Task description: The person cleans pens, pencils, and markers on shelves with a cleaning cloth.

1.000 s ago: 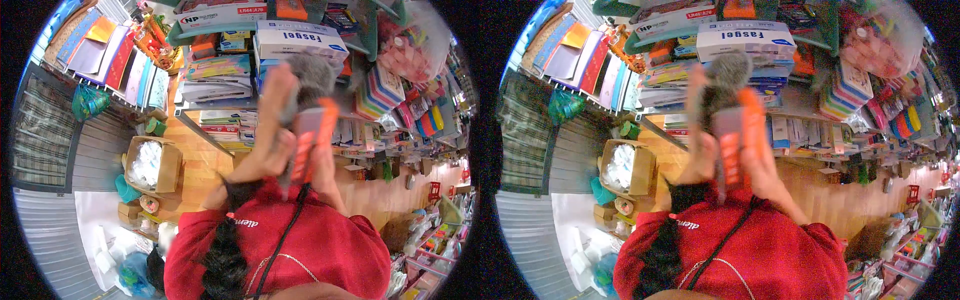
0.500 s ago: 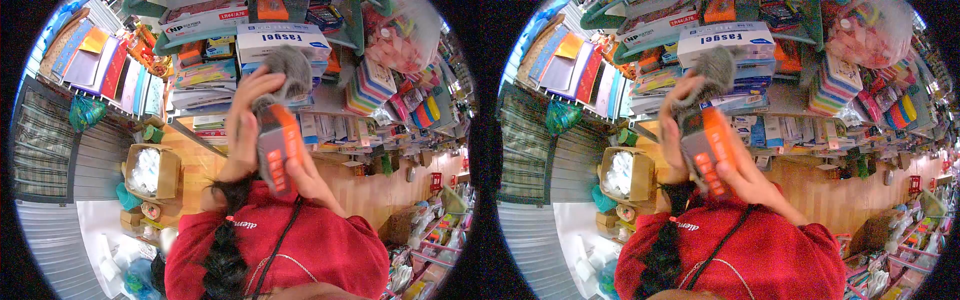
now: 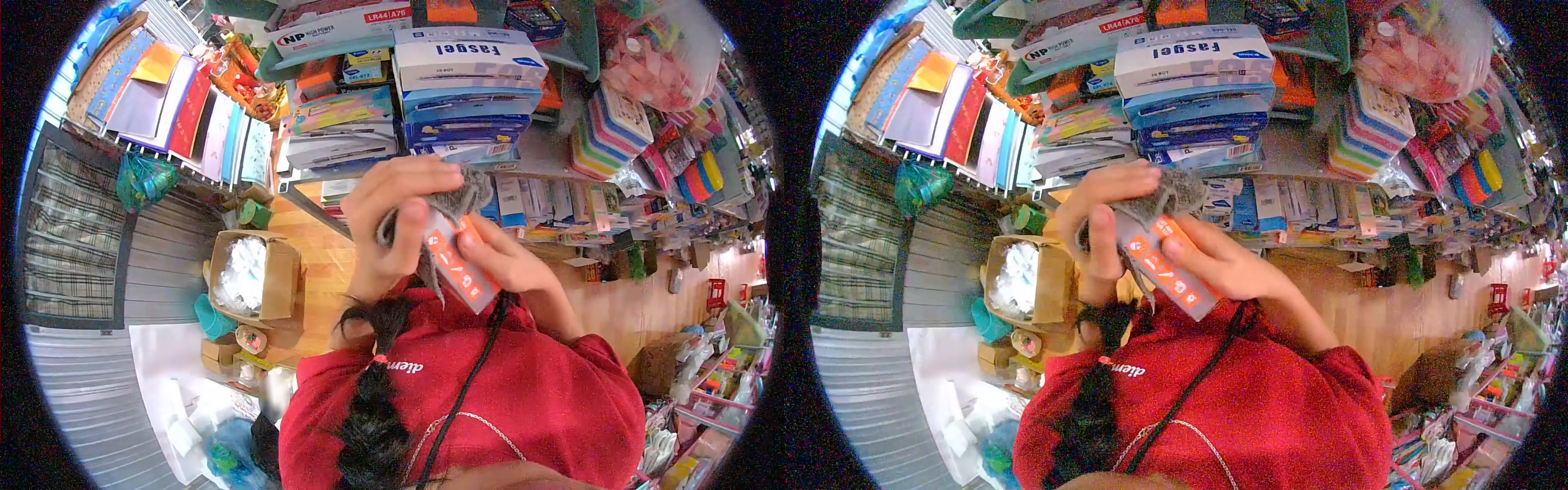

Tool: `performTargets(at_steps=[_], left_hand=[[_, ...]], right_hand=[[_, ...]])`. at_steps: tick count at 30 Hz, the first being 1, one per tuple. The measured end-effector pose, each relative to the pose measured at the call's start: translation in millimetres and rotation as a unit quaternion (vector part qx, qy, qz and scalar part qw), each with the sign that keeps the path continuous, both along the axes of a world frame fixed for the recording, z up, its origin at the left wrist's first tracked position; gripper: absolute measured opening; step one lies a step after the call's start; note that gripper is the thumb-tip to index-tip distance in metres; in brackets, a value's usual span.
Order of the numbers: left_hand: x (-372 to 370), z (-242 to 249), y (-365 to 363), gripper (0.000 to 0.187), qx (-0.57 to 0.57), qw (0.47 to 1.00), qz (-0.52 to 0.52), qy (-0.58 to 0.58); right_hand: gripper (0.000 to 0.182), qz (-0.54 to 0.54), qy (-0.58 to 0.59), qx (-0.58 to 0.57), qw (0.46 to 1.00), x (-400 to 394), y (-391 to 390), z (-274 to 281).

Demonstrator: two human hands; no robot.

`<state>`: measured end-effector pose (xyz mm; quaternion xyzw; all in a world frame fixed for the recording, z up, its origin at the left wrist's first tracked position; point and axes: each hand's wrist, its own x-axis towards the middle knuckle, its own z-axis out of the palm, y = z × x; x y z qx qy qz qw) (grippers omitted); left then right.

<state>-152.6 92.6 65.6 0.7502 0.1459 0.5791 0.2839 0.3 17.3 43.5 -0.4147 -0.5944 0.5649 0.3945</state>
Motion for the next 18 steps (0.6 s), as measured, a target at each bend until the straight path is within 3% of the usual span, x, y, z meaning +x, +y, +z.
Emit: performTargets(at_steps=[2, 5, 8, 11, 12, 14, 15, 16, 17, 18], left_hand=[[-1, 0, 6, 0.023, 0.065, 0.998, -0.017, -0.018], [-6, -1, 10, 0.025, 0.104, 0.994, -0.011, -0.034], [0, -26, 11, 0.029, 0.029, 0.979, -0.011, -0.199], [1, -36, 15, 0.039, -0.035, 0.956, 0.039, -0.290], [-1, -43, 19, 0.041, -0.058, 0.948, 0.046, -0.309], [-18, -52, 28, 0.040, -0.119, 0.917, -0.049, -0.377], [-28, -63, 33, 0.040, -0.140, 0.898, -0.070, -0.412], [-34, -64, 37, 0.040, -0.160, 0.876, -0.093, -0.446], [-42, -65, 30, 0.039, -0.168, 0.881, -0.036, -0.442], [-46, -53, 20, 0.039, -0.178, 0.882, 0.020, -0.435]], right_hand=[[0.043, -0.001, 0.071, -0.101, 0.992, 2, 1, -2], [0.047, 0.025, 0.126, -0.130, 0.983, 6, 5, -7], [0.051, 0.032, 0.215, -0.176, 0.960, 10, 12, -29], [0.054, 0.008, 0.375, -0.267, 0.888, 3, 16, -43], [0.054, 0.004, 0.363, -0.275, 0.890, 0, 16, -41], [0.054, -0.005, 0.338, -0.293, 0.894, -5, 12, -27], [0.059, 0.067, 0.257, -0.201, 0.943, -3, 16, -18], [0.063, 0.063, 0.195, -0.133, 0.970, -7, 19, -3], [0.067, 0.057, 0.130, -0.064, 0.988, -15, 23, 14], [0.073, 0.065, 0.041, 0.087, 0.993, -20, 35, 32]])
